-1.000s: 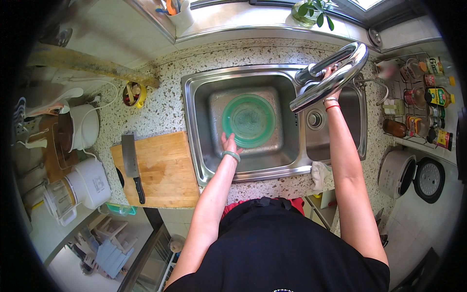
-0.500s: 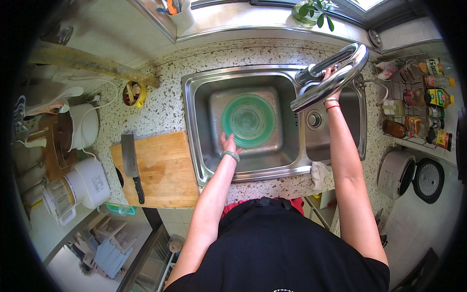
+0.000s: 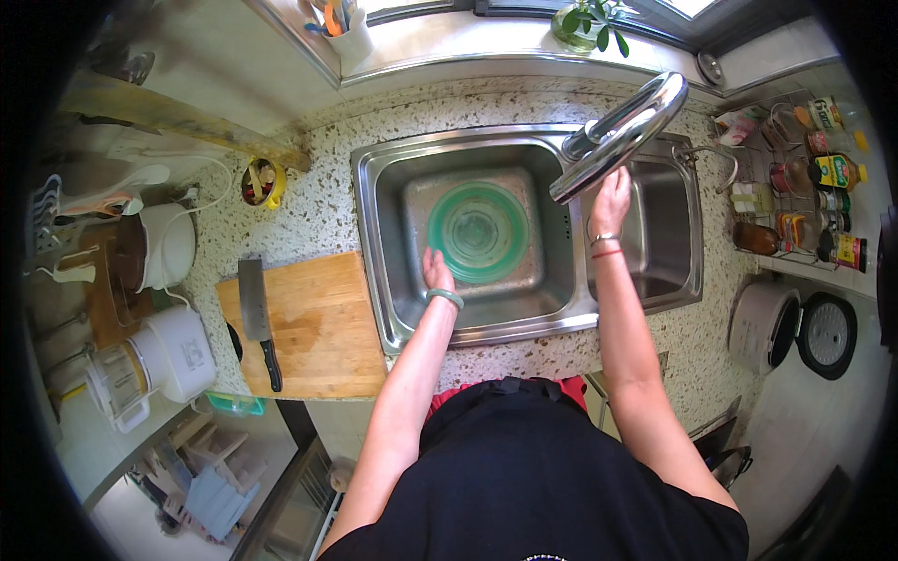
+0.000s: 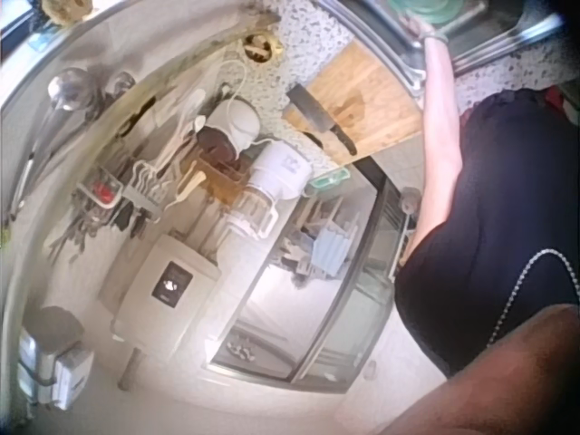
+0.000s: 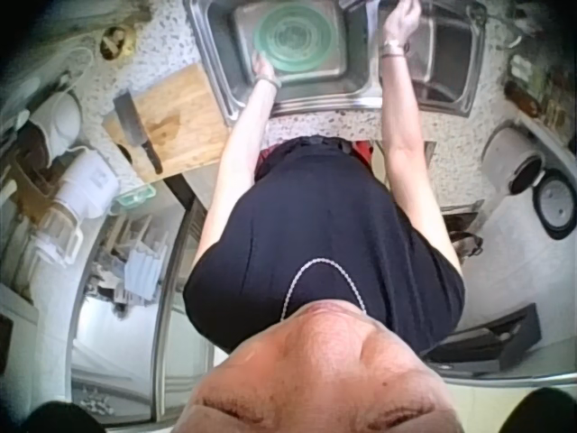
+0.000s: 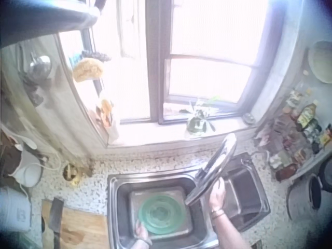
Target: The person retrieves eggs from the refrigerator and places them into a wok containing corn cobs on the stove. They then clean a knife and a cutting board with a cloth, rinse a green bowl in the sink, and finally place pieces of dried fungus into the bowl.
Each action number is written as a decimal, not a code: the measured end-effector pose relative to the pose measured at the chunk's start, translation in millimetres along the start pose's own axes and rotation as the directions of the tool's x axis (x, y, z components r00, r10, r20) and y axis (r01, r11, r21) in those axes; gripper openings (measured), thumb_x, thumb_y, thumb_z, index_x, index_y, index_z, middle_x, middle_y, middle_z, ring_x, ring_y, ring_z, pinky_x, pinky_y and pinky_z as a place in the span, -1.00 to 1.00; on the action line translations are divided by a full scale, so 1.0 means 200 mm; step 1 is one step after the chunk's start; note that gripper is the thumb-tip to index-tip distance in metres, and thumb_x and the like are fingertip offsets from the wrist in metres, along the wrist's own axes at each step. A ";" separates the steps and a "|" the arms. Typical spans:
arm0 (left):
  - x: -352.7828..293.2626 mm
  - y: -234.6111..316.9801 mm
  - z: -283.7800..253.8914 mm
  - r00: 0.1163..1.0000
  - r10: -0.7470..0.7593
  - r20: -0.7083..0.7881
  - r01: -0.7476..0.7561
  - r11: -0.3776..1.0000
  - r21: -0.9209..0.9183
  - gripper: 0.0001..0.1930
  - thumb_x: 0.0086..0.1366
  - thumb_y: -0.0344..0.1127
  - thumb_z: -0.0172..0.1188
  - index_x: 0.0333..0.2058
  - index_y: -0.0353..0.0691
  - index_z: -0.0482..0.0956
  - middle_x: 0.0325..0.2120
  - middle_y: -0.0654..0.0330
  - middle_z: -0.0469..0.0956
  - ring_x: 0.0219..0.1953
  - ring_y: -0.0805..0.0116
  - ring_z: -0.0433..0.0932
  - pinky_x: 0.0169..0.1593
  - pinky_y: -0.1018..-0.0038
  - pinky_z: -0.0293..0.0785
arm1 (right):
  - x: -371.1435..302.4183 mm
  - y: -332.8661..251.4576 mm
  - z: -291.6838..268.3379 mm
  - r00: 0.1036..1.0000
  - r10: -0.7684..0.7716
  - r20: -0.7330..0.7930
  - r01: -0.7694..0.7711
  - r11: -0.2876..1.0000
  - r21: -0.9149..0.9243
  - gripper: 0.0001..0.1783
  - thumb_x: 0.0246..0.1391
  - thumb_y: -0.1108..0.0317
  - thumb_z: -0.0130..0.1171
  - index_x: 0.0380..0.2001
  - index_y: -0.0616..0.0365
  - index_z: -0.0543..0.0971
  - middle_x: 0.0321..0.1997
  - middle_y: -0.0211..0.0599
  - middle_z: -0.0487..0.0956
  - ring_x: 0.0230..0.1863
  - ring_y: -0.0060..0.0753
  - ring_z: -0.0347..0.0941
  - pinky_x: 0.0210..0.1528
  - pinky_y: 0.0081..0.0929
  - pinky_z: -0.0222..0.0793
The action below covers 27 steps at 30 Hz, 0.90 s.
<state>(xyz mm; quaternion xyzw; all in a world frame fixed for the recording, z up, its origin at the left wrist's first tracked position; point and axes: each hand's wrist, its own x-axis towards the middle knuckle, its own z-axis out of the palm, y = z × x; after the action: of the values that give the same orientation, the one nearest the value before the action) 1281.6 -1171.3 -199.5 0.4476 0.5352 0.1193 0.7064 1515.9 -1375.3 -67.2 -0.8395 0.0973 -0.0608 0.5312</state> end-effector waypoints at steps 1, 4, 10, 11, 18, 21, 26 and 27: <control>-0.05 0.07 0.03 0.999 -0.045 0.022 0.046 0.998 -0.050 -0.38 0.35 -0.02 -0.03 0.29 -0.15 0.10 0.32 0.08 0.07 0.35 0.21 0.03 0.31 0.12 -0.04 | -0.05 0.05 -0.02 0.995 0.070 0.068 -0.077 0.990 0.117 -0.37 0.30 -0.05 -0.19 0.17 0.27 0.32 0.14 -0.06 0.45 0.17 -0.18 0.36 0.19 -0.29 0.22; -0.20 0.29 0.10 0.981 -0.139 0.137 0.167 0.961 -0.218 -0.35 0.38 0.13 -0.15 0.31 -0.10 0.07 0.33 0.10 0.04 0.38 0.20 -0.03 0.35 0.10 -0.19 | -0.32 -0.08 0.00 0.840 0.318 0.440 -0.531 0.651 0.542 -0.22 0.27 -0.26 -0.39 0.27 0.15 0.22 0.31 -0.22 0.29 0.31 -0.20 0.21 0.28 -0.14 0.08; -0.43 0.53 0.18 0.875 -0.091 0.475 0.309 0.860 -0.405 -0.33 0.39 0.24 -0.33 0.31 -0.06 0.08 0.32 0.17 0.09 0.37 0.20 0.00 0.37 0.11 -0.23 | -0.61 -0.14 0.02 0.665 0.225 0.712 -0.746 0.181 0.641 -0.20 0.24 -0.31 -0.41 0.26 0.12 0.22 0.34 -0.22 0.26 0.33 -0.19 0.18 0.29 -0.18 0.10; -0.46 0.56 0.18 0.865 -0.079 0.496 0.317 0.852 -0.416 -0.33 0.39 0.24 -0.33 0.30 -0.06 0.09 0.32 0.17 0.10 0.36 0.20 0.02 0.37 0.12 -0.22 | -0.65 -0.15 0.02 0.665 0.211 0.717 -0.747 0.160 0.645 -0.20 0.24 -0.30 -0.40 0.26 0.12 0.23 0.33 -0.21 0.26 0.33 -0.18 0.18 0.29 -0.18 0.10; -0.64 0.64 0.16 0.771 -0.059 0.634 0.385 0.837 -0.390 -0.37 0.40 0.20 -0.32 0.28 -0.07 0.13 0.29 0.18 0.16 0.33 0.22 0.08 0.35 0.18 -0.14 | -0.87 -0.21 -0.06 0.709 0.192 0.678 -0.691 0.000 0.723 -0.22 0.25 -0.28 -0.37 0.23 0.15 0.25 0.30 -0.17 0.30 0.31 -0.14 0.20 0.31 -0.14 0.08; -0.71 0.58 0.13 0.700 -0.112 0.705 0.466 0.820 -0.333 -0.44 0.42 0.13 -0.28 0.23 -0.05 0.21 0.24 0.19 0.24 0.29 0.21 0.15 0.34 0.19 -0.04 | -1.00 -0.18 -0.15 0.775 0.191 0.602 -0.602 -0.066 0.796 -0.22 0.25 -0.27 -0.37 0.23 0.16 0.25 0.29 -0.17 0.31 0.30 -0.14 0.21 0.31 -0.13 0.09; -0.89 0.50 0.14 0.544 -0.201 0.815 0.546 0.822 -0.161 -0.48 0.42 0.11 -0.24 0.20 -0.04 0.27 0.21 0.19 0.28 0.27 0.21 0.20 0.32 0.20 0.03 | -1.24 -0.14 -0.42 0.847 0.308 0.434 -0.413 -0.133 0.901 -0.25 0.25 -0.26 -0.33 0.19 0.17 0.29 0.28 -0.15 0.33 0.28 -0.12 0.24 0.25 -0.08 0.15; -0.95 0.48 0.14 0.509 -0.223 0.831 0.555 0.823 -0.119 -0.48 0.42 0.11 -0.24 0.19 -0.04 0.28 0.20 0.19 0.29 0.26 0.21 0.21 0.32 0.20 0.04 | -1.29 -0.12 -0.48 0.861 0.318 0.396 -0.370 -0.143 0.918 -0.25 0.25 -0.25 -0.32 0.19 0.18 0.29 0.27 -0.15 0.33 0.28 -0.12 0.24 0.25 -0.08 0.16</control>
<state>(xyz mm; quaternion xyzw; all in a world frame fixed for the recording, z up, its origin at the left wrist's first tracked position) 1260.6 -1254.4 -3.5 0.1754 0.2235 -0.1562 0.9460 1247.8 -1392.2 -4.4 -0.1481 0.2312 0.0461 0.9604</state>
